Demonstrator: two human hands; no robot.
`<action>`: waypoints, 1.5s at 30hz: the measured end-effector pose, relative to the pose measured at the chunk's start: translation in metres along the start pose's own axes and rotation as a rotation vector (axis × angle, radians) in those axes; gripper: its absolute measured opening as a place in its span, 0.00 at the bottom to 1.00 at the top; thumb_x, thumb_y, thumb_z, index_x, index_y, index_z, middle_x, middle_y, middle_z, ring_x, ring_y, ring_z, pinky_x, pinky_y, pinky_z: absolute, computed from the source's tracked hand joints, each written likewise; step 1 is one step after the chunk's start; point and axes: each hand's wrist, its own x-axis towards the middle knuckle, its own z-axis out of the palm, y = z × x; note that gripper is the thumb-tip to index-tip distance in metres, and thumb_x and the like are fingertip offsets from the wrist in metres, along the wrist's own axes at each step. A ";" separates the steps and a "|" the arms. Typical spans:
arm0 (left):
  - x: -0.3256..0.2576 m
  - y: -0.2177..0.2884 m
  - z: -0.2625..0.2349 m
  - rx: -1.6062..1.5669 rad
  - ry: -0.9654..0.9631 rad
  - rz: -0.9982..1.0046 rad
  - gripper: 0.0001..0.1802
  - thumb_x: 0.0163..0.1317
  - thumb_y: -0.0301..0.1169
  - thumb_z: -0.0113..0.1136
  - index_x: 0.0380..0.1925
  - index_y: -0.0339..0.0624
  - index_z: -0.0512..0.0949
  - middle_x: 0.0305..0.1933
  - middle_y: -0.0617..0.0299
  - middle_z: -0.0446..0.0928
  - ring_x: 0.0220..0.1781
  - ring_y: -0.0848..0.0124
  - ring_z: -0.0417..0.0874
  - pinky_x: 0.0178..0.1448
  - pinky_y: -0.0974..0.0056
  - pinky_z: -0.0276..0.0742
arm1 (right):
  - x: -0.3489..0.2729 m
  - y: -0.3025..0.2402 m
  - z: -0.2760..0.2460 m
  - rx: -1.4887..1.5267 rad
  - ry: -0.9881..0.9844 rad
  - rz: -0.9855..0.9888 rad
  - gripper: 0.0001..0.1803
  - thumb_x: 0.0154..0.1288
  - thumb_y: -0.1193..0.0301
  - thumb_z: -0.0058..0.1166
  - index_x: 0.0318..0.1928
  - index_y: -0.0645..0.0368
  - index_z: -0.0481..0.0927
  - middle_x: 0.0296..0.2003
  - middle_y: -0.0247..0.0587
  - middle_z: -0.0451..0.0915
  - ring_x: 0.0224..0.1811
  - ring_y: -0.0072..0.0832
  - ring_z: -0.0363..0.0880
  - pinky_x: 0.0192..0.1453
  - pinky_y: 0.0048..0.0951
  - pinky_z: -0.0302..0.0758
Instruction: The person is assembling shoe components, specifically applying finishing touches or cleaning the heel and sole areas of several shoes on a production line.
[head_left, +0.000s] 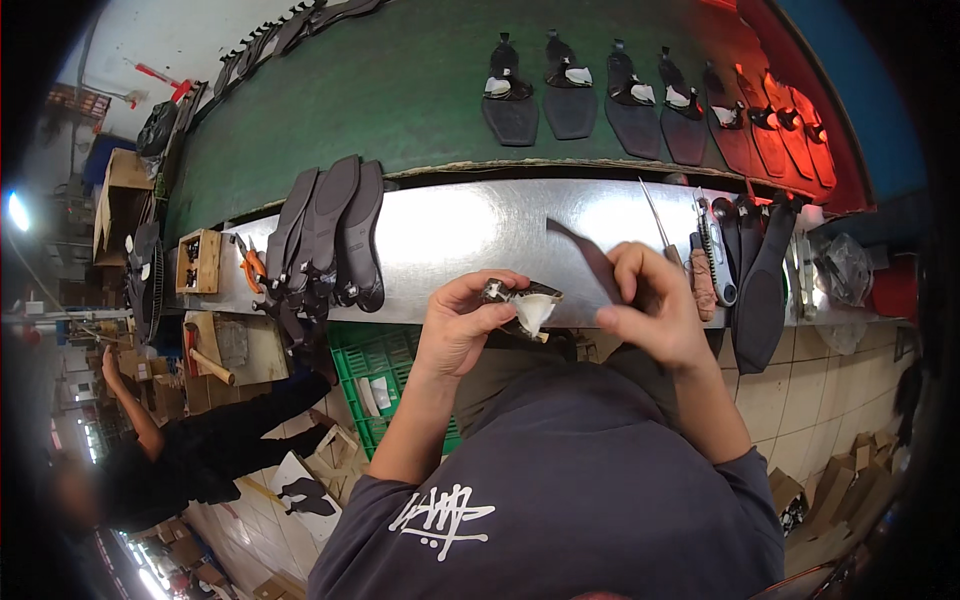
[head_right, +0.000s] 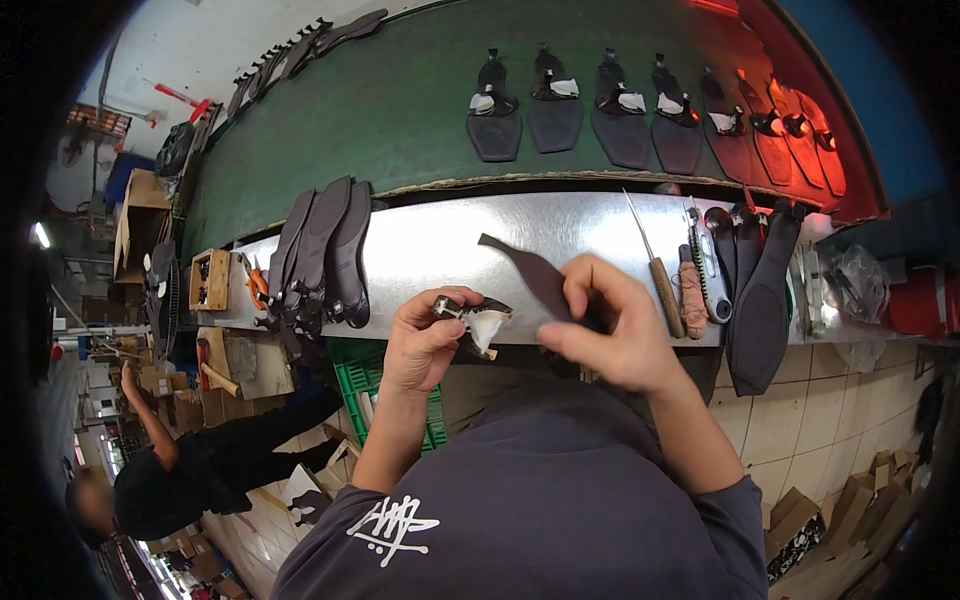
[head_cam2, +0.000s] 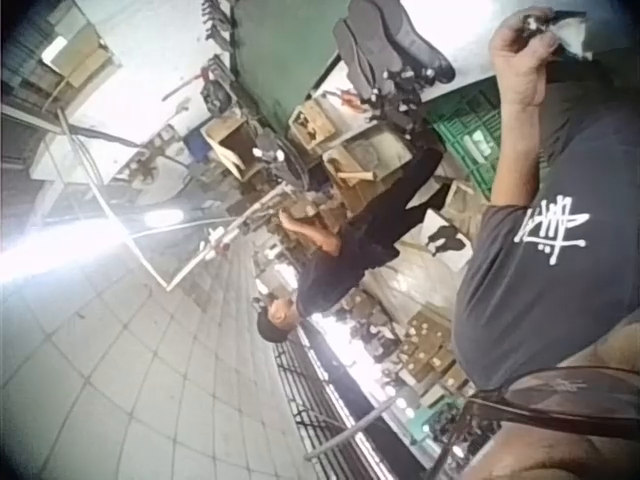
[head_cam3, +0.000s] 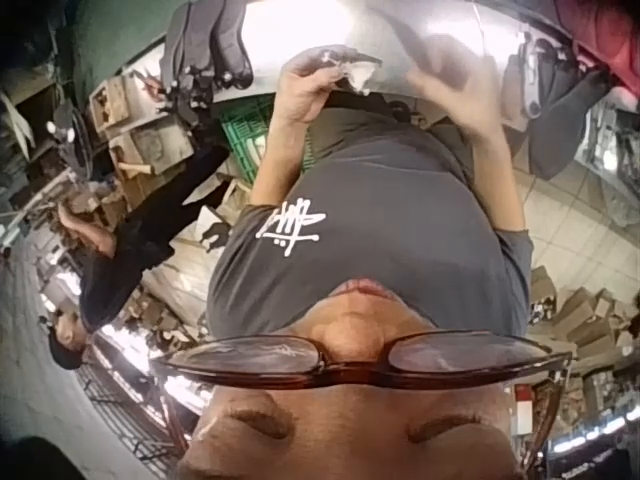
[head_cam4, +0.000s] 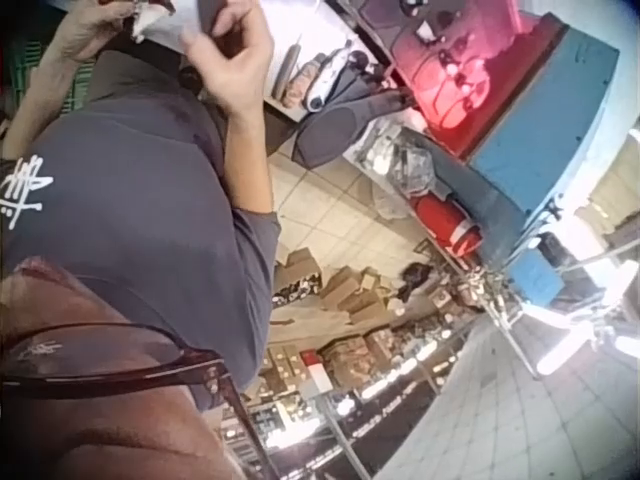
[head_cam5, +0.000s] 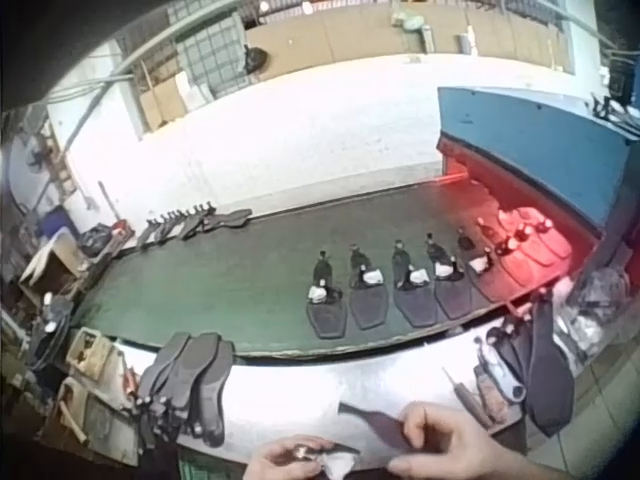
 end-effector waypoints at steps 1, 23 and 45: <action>0.001 0.002 0.004 -0.003 0.000 -0.001 0.17 0.52 0.14 0.62 0.44 0.33 0.79 0.51 0.51 0.79 0.48 0.70 0.81 0.51 0.67 0.79 | -0.007 0.001 0.002 -0.090 0.004 -0.028 0.18 0.50 0.75 0.68 0.30 0.56 0.66 0.33 0.30 0.68 0.35 0.17 0.65 0.41 0.19 0.64; -0.001 0.000 0.012 0.012 -0.045 0.043 0.17 0.52 0.15 0.63 0.44 0.35 0.79 0.52 0.47 0.78 0.48 0.69 0.81 0.50 0.68 0.79 | -0.029 -0.002 0.024 -0.441 0.073 -0.249 0.25 0.50 0.81 0.62 0.53 0.63 0.79 0.39 0.47 0.82 0.40 0.33 0.82 0.45 0.27 0.75; -0.001 -0.002 0.007 -0.089 -0.043 -0.027 0.18 0.52 0.14 0.60 0.44 0.35 0.79 0.53 0.45 0.78 0.51 0.65 0.81 0.53 0.64 0.80 | -0.028 -0.001 0.024 -0.366 0.058 -0.219 0.25 0.52 0.81 0.60 0.54 0.63 0.78 0.39 0.45 0.81 0.39 0.30 0.80 0.46 0.25 0.74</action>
